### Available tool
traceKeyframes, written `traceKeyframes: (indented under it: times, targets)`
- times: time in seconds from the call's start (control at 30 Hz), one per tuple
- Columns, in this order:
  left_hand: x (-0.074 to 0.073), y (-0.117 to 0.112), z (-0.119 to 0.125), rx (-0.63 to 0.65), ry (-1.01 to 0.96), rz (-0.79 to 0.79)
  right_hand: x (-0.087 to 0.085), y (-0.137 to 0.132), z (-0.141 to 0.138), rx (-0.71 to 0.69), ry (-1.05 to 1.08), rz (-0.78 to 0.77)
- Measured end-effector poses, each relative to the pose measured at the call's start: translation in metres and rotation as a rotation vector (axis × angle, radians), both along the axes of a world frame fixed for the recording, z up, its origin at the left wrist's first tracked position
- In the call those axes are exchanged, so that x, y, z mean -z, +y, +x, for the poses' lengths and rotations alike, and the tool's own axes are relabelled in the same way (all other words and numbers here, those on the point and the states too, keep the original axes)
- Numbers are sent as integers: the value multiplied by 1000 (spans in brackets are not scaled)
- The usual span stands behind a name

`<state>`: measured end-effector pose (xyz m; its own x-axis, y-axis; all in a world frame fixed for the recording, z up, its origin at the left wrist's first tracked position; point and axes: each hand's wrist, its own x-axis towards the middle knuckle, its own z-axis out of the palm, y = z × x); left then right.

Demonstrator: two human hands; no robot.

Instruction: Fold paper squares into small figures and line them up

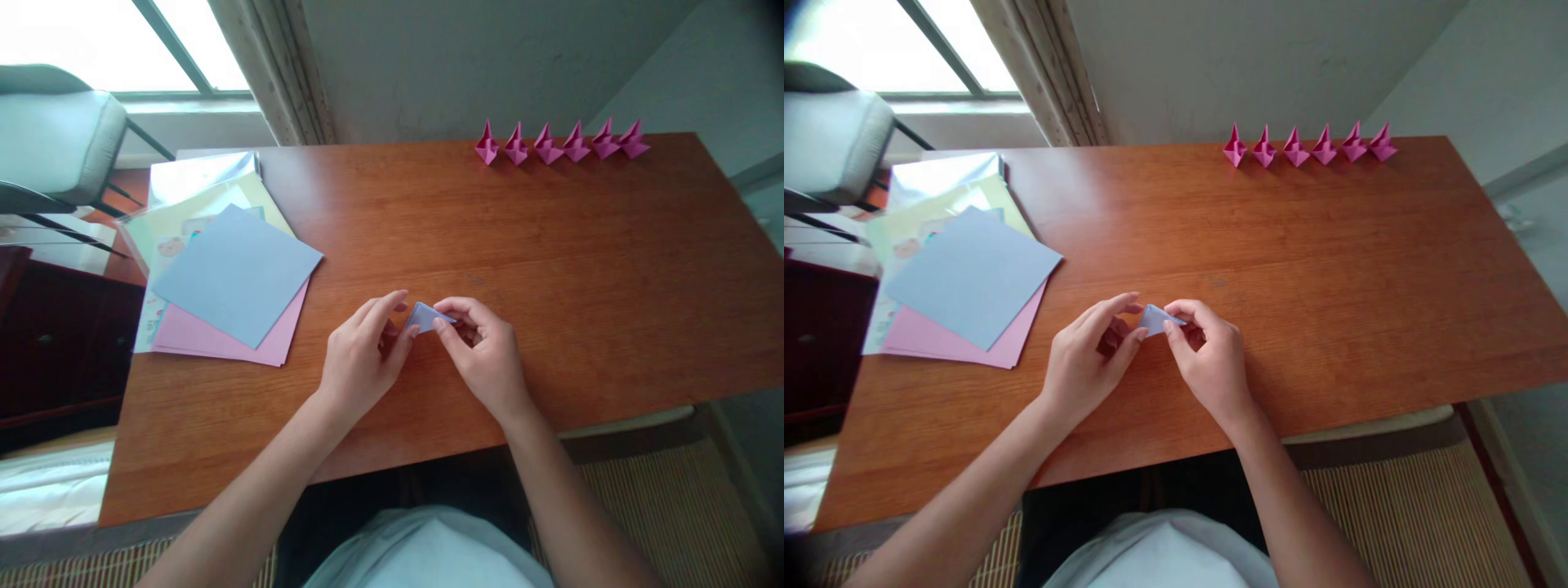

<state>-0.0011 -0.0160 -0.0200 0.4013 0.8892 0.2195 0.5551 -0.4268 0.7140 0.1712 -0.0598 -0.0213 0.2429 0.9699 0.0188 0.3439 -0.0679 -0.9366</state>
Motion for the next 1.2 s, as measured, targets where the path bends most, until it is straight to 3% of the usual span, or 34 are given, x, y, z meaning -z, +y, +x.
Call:
traceKeyframes:
  times: [0.17, 0.3, 0.6, 1.2]
  targets:
    - [-9, 7, -6, 136, -246, -506, 6, -3, -2, -37, 132, 56]
    - [-13, 8, -7, 114, -427, -698, 4, -3, 0, -67, 269, 30]
    - [-13, 7, -6, 107, -544, -752, 2, -4, 2, -115, 355, -19]
    - [-13, 4, -4, 139, -517, -751, 3, -5, 5, -80, 374, 0]
